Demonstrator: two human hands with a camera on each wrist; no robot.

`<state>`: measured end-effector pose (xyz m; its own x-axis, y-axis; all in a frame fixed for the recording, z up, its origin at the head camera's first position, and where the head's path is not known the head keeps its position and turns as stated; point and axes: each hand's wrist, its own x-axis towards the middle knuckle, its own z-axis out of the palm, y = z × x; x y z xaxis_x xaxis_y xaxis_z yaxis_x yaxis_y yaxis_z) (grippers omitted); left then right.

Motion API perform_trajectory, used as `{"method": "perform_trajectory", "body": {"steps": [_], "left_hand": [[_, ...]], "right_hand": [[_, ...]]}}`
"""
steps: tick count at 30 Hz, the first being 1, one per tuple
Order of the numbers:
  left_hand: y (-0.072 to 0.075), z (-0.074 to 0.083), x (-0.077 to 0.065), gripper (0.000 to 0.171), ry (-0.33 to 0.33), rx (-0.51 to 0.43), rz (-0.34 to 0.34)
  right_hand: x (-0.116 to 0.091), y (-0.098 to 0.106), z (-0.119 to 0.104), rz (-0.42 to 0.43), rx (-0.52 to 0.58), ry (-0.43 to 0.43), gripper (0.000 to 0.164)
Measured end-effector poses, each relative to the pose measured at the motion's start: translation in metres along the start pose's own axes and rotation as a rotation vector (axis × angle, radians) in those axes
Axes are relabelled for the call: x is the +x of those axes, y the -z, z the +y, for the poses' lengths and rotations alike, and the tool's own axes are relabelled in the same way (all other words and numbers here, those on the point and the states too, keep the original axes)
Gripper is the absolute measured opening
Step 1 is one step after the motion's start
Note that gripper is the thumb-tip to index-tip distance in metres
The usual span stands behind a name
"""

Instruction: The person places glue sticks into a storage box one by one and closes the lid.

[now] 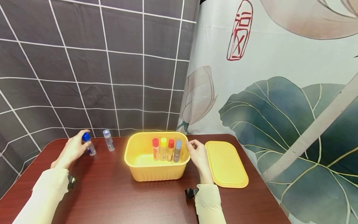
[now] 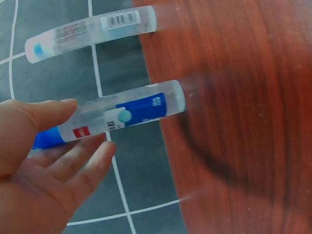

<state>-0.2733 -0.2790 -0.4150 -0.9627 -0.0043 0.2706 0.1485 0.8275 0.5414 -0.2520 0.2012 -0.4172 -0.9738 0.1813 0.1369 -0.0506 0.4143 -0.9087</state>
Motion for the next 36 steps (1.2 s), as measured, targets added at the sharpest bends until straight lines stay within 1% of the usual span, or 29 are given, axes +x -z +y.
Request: {"method": "perform_trajectory", "body": {"steps": [2, 6, 9, 12, 18, 22, 26, 31, 36], "left_hand": [[-0.001, -0.002, -0.001, 0.054, 0.006, -0.009, 0.001], [-0.002, -0.004, -0.001, 0.054, -0.009, -0.017, 0.029], [-0.003, -0.006, -0.002, 0.054, -0.014, -0.023, 0.036], [-0.003, -0.006, -0.002, 0.054, -0.01, -0.031, 0.026], [0.001, -0.007, -0.002, 0.054, 0.007, -0.039, -0.014], [0.003, -0.006, -0.003, 0.053, 0.006, -0.036, -0.026], [0.007, -0.006, -0.005, 0.051, -0.007, -0.028, -0.026], [0.012, -0.005, -0.007, 0.049, -0.041, -0.004, -0.005], [0.02, 0.002, -0.006, 0.049, -0.07, 0.012, -0.015]], "right_hand": [[0.0, 0.0, 0.0, 0.001, -0.003, -0.004, 0.026], [0.0, 0.0, -0.001, -0.004, 0.003, -0.012, 0.027], [0.0, 0.0, -0.001, -0.006, 0.007, -0.016, 0.027], [-0.001, 0.0, -0.001, -0.001, 0.004, -0.014, 0.026], [-0.001, 0.0, -0.001, 0.003, -0.007, -0.013, 0.025], [-0.001, 0.0, -0.002, 0.002, -0.005, -0.012, 0.025], [-0.001, 0.0, -0.002, 0.001, 0.0, -0.01, 0.026], [0.0, 0.0, -0.002, 0.002, -0.002, -0.008, 0.028], [0.0, 0.0, -0.001, 0.002, -0.005, -0.016, 0.027]]}}
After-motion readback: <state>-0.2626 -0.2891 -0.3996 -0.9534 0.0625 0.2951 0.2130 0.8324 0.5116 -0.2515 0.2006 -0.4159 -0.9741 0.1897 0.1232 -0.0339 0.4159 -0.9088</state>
